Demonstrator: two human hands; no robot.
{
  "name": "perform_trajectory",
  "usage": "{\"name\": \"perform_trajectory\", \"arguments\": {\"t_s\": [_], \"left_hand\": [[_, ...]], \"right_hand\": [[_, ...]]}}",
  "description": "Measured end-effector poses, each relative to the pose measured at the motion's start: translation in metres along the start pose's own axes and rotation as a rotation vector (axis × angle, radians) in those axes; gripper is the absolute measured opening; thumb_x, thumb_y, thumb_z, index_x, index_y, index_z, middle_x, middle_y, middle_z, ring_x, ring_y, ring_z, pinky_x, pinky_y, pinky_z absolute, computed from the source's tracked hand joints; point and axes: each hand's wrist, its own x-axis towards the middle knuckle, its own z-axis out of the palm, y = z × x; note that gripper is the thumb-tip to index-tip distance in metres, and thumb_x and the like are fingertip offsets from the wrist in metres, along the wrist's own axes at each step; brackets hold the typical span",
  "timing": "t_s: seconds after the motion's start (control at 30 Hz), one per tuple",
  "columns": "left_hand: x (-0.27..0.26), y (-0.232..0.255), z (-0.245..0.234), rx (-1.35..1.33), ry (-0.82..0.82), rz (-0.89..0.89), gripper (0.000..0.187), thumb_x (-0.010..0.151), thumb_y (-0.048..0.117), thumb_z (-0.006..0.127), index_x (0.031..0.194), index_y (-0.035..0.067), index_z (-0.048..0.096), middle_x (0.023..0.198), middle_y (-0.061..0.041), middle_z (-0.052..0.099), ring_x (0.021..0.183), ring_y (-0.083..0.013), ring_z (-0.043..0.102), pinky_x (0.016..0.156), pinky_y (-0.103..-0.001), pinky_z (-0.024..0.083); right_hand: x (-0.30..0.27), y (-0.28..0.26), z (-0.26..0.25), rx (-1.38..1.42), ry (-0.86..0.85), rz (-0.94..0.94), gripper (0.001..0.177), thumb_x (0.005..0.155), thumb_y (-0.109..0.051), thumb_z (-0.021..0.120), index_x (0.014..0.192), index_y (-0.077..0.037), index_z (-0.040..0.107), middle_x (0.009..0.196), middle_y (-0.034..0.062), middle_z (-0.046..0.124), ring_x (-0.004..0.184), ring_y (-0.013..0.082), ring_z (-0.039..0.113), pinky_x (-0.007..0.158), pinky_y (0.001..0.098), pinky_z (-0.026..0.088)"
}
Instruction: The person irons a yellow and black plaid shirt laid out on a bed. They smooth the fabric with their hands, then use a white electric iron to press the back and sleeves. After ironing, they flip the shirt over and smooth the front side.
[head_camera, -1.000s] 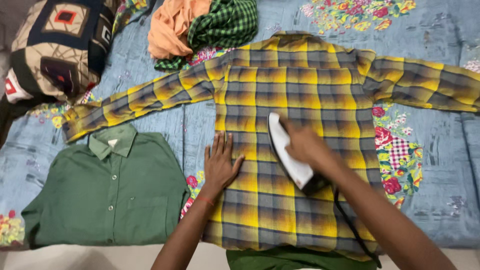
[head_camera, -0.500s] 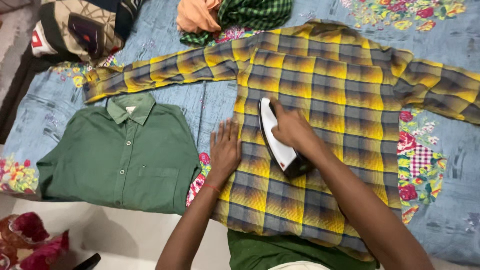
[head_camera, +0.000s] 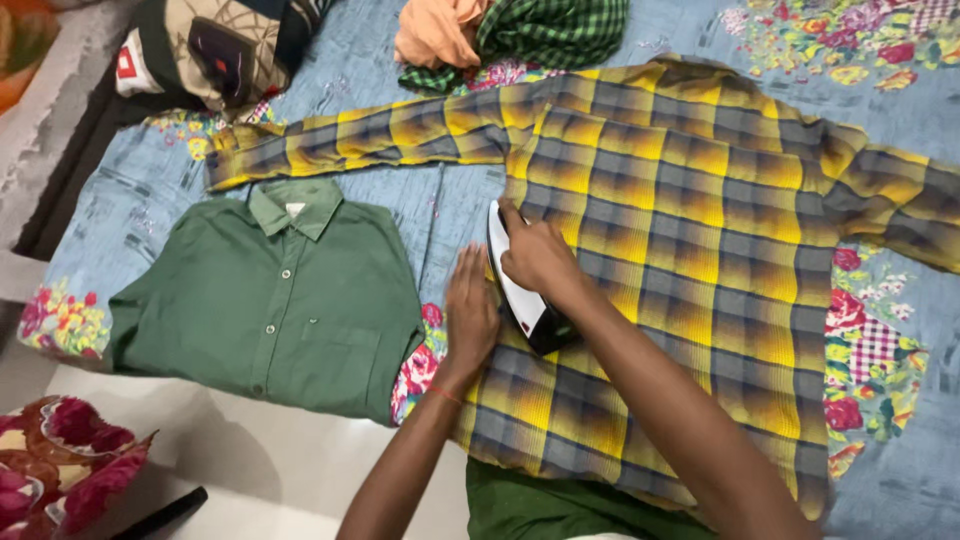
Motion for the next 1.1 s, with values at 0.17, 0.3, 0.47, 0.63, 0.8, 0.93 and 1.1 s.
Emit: {"name": "perform_trajectory", "arguments": {"t_s": [0.17,0.3,0.47,0.63,0.8,0.93,1.1], "left_hand": [[-0.006,0.011,0.019,-0.706,0.15,-0.262,0.063,0.107,0.024,0.039,0.163,-0.002,0.024,0.167,-0.025,0.036,0.156,-0.0381,0.037,0.127,-0.046,0.031],[-0.01,0.008,0.012,-0.922,0.177,-0.28,0.075,0.107,0.038,0.038,0.165,-0.001,0.011,0.168,-0.026,0.029,0.157,-0.0364,0.031,0.125,-0.046,0.028],[-0.004,0.016,0.012,-0.743,0.09,-0.204,0.073,0.108,0.036,0.035,0.164,-0.003,0.011,0.168,-0.027,0.031,0.156,-0.037,0.035,0.126,-0.044,0.03],[-0.008,0.016,0.013,-0.392,-0.022,-0.098,0.066,0.105,0.019,0.038,0.164,-0.003,0.016,0.168,-0.03,0.029,0.156,-0.0422,0.033,0.127,-0.046,0.029],[-0.005,0.027,0.014,-0.151,-0.131,-0.088,0.068,0.099,0.021,0.048,0.162,0.004,0.027,0.164,-0.026,0.035,0.149,-0.0428,0.038,0.121,-0.048,0.034],[0.005,0.041,0.008,0.078,-0.296,0.025,0.073,0.099,0.043,0.056,0.159,0.008,0.033,0.163,-0.022,0.036,0.151,-0.0392,0.034,0.118,-0.053,0.03],[0.009,0.051,0.011,0.226,-0.398,0.032,0.086,0.09,0.057,0.061,0.157,0.01,0.036,0.162,-0.022,0.032,0.15,-0.0387,0.029,0.117,-0.058,0.026]], "right_hand": [[-0.031,0.002,0.006,0.018,-0.06,-0.069,0.087,0.077,-0.012,0.061,0.157,-0.005,0.028,0.086,0.037,0.068,0.085,0.0572,0.065,0.086,0.0612,0.052],[-0.069,-0.013,0.003,-0.005,-0.115,-0.023,0.088,0.076,-0.01,0.061,0.158,-0.014,0.03,0.085,0.0362,0.068,0.082,0.0563,0.065,0.081,0.0616,0.053],[-0.043,-0.008,-0.001,0.018,-0.05,-0.006,0.082,0.079,-0.007,0.057,0.157,-0.02,0.038,0.083,0.0358,0.067,0.081,0.0554,0.066,0.082,0.0606,0.054],[-0.022,-0.001,-0.002,-0.044,-0.021,0.038,0.082,0.08,-0.008,0.059,0.157,-0.021,0.037,0.088,0.0358,0.068,0.083,0.0554,0.066,0.081,0.0615,0.053],[-0.075,0.022,-0.024,-0.14,-0.069,0.105,0.083,0.083,-0.01,0.059,0.159,-0.025,0.033,0.094,0.0343,0.069,0.087,0.0524,0.068,0.082,0.06,0.055],[-0.128,0.042,-0.06,-0.202,-0.14,0.282,0.085,0.086,-0.011,0.058,0.162,-0.033,0.027,0.099,0.0348,0.065,0.084,0.0491,0.071,0.079,0.0557,0.059],[-0.119,0.052,-0.078,-0.182,-0.172,0.403,0.082,0.089,-0.014,0.058,0.161,-0.035,0.026,0.097,0.0304,0.069,0.085,0.0467,0.071,0.081,0.056,0.057]]}}
